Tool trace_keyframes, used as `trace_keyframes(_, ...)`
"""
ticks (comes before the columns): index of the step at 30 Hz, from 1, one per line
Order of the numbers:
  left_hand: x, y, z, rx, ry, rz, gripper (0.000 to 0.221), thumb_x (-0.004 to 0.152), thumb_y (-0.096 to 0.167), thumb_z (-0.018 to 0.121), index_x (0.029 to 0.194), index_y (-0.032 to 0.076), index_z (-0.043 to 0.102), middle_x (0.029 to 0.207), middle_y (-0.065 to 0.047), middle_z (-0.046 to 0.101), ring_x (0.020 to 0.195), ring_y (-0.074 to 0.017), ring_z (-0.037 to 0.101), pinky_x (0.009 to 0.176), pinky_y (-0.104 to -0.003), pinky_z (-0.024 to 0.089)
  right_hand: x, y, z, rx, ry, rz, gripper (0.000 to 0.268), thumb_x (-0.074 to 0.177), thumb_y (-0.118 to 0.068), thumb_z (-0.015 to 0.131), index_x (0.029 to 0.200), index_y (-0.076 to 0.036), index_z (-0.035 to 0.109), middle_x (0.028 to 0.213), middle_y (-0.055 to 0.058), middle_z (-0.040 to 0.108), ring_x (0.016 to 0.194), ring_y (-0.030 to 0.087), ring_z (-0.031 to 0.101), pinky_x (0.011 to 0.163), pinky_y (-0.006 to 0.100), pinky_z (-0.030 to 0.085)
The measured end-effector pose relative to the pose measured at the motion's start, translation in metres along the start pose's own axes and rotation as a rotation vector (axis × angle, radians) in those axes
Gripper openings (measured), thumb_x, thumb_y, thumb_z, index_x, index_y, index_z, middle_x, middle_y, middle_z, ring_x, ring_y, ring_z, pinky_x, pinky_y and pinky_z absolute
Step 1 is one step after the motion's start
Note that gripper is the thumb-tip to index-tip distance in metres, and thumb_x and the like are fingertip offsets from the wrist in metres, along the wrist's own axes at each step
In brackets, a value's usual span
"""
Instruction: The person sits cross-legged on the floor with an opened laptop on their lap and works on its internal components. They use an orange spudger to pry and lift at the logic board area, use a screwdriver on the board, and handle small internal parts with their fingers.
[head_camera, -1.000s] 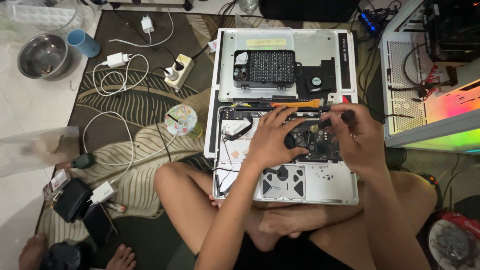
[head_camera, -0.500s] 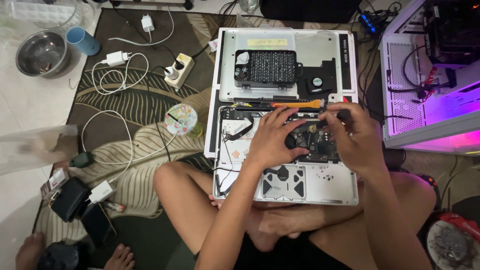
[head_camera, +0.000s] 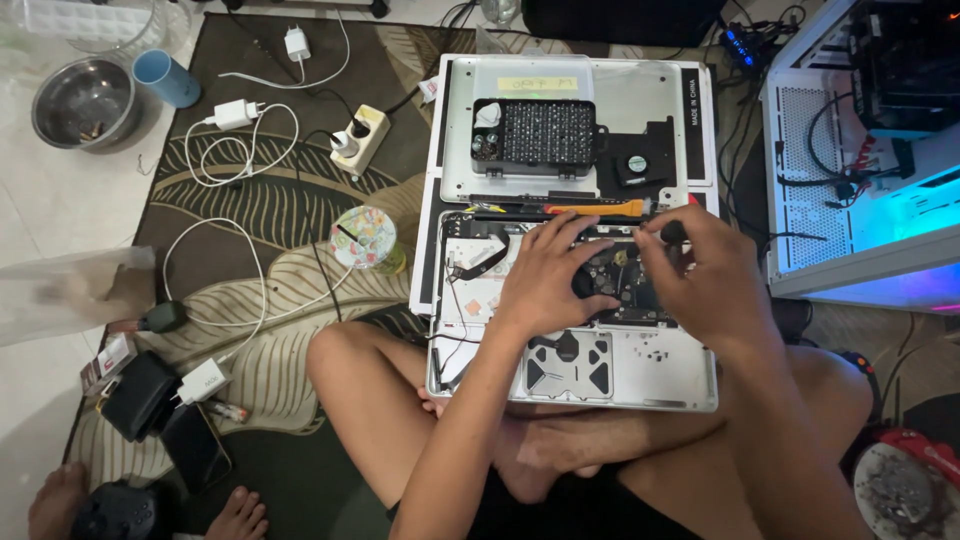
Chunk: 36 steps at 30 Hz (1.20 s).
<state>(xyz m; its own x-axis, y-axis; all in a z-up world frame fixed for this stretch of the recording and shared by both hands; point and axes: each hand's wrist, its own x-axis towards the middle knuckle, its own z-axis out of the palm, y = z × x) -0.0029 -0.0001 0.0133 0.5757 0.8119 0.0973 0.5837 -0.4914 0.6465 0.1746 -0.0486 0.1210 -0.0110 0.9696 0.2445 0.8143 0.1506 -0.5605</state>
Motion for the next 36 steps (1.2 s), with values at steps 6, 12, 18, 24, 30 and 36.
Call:
trace_keyframes(6,0.003,0.013,-0.007,0.064,-0.069,-0.021,0.090,0.074,0.061,0.078,0.147,0.014,0.055,0.159,-0.011,0.045,0.154,-0.0324,0.028,0.126,-0.053,0.019,0.013,-0.034,-0.012,-0.534,-0.195,0.074,0.023,0.107,-0.031,0.063,0.104,-0.009,0.069,0.069,0.011,0.071,0.066,0.029,0.074,0.062,0.037,0.056)
trace_keyframes(12,0.002,0.013,-0.007,0.115,-0.105,-0.041,0.100,0.076,0.066,0.074,0.153,0.008,0.047,0.161,-0.014,0.041,0.156,-0.0325,0.024,0.126,-0.053,0.017,0.016,-0.016,0.010,-0.595,-0.203,-0.140,0.024,0.108,-0.030,0.059,0.100,-0.008,0.065,0.059,0.009,0.065,0.057,0.029,0.071,0.056,0.036,0.053)
trace_keyframes(18,0.001,0.008,-0.003,0.104,-0.097,-0.029,0.103,0.075,0.068,0.074,0.154,0.009,0.045,0.161,-0.014,0.040,0.156,-0.0331,0.024,0.126,-0.053,0.017,0.015,-0.011,0.006,-0.463,-0.273,-0.123,0.016,0.105,-0.021,0.059,0.107,-0.005,0.064,0.065,0.013,0.069,0.067,0.036,0.074,0.062,0.042,0.056)
trace_keyframes(24,0.000,0.005,0.003,0.087,-0.069,-0.012,0.103,0.075,0.068,0.075,0.155,0.010,0.045,0.161,-0.013,0.041,0.156,-0.0329,0.024,0.125,-0.053,0.016,0.011,-0.021,-0.004,-0.422,-0.293,-0.184,0.019,0.101,-0.017,0.060,0.115,-0.004,0.062,0.074,0.018,0.071,0.078,0.040,0.075,0.070,0.047,0.058)
trace_keyframes(30,-0.001,0.004,0.000,0.098,-0.064,-0.025,0.104,0.073,0.071,0.074,0.155,0.012,0.046,0.161,-0.011,0.041,0.155,-0.0309,0.025,0.125,-0.051,0.017,0.010,-0.024,-0.014,-0.393,-0.278,-0.289,0.028,0.098,-0.016,0.063,0.121,-0.001,0.064,0.087,0.023,0.072,0.089,0.043,0.074,0.075,0.048,0.059)
trace_keyframes(36,0.001,0.003,0.004,0.112,-0.045,-0.022,0.104,0.071,0.074,0.073,0.152,0.014,0.049,0.159,-0.008,0.043,0.154,-0.0281,0.028,0.125,-0.049,0.020,0.019,-0.022,-0.018,-0.397,-0.403,-0.123,0.030,0.096,-0.025,0.062,0.119,-0.006,0.064,0.091,0.019,0.073,0.092,0.041,0.074,0.078,0.051,0.058)
